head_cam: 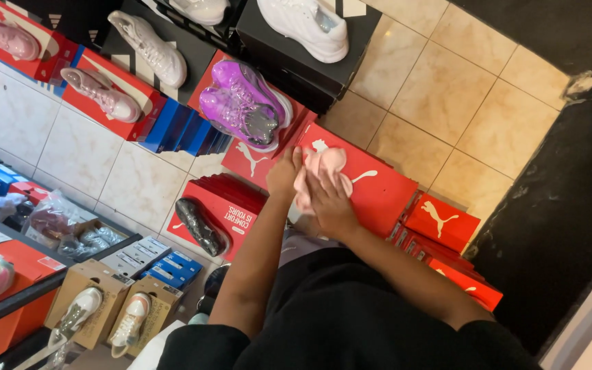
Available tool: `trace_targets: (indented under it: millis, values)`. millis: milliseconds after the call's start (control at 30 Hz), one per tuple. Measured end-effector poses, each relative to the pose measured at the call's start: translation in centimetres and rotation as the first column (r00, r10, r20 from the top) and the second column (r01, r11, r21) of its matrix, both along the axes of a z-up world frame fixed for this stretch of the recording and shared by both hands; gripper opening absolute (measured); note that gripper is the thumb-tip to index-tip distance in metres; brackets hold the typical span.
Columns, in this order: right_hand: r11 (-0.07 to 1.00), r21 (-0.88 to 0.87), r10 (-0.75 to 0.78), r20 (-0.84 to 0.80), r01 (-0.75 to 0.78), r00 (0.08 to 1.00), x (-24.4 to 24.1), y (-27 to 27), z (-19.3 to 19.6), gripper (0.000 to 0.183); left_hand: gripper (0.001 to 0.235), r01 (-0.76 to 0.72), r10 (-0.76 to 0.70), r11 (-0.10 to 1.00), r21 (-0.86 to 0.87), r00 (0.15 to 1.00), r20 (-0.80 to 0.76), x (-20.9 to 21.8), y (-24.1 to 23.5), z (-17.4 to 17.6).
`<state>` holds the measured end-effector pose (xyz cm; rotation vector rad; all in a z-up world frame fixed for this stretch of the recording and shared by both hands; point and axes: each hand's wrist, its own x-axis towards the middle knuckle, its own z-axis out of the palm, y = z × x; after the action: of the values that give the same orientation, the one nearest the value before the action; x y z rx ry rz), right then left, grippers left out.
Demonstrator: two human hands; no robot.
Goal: Cleaning shoes with a cloth and placing them into shoe boxes
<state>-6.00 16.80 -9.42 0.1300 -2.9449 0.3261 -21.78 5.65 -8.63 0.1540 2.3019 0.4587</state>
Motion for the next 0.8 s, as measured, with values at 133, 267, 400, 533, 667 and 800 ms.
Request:
trace_targets:
  millis: [133,267,400,533,667,800]
  values:
    - [0.997,-0.066,0.031,-0.137,-0.04,0.99,2.8,3.3,1.3,0.076,0.07,0.035,-0.035,0.999,0.003,0.999,-0.007,-0.4,0.0,0.4]
    - [0.971,0.072,-0.233,0.101,0.227,0.967,3.5,8.9,-2.4,0.081,0.067,0.023,-0.021,0.999,0.024,0.997,-0.076,0.2,0.5,1.3]
    - [0.935,0.002,-0.351,0.13,0.353,0.927,-6.1,5.0,-0.8,0.081,0.07,0.029,-0.028,1.0,0.003,0.992,-0.124,0.5,0.3,1.1]
    - [0.871,-0.179,-0.38,0.348,0.458,0.857,-13.8,6.0,-2.0,0.065,0.065,0.038,-0.034,0.999,0.02,0.983,-0.18,0.6,0.7,2.5]
    - [0.664,-0.33,-0.174,0.805,0.671,0.567,-14.9,9.5,4.0,0.074,0.069,0.006,-0.002,1.0,0.023,0.991,-0.137,0.6,0.8,2.7]
    - [0.678,-0.323,-0.111,0.843,0.66,0.527,-8.9,13.3,5.0,0.064,0.071,-0.008,0.007,1.0,-0.009,0.992,-0.126,0.7,0.3,1.5]
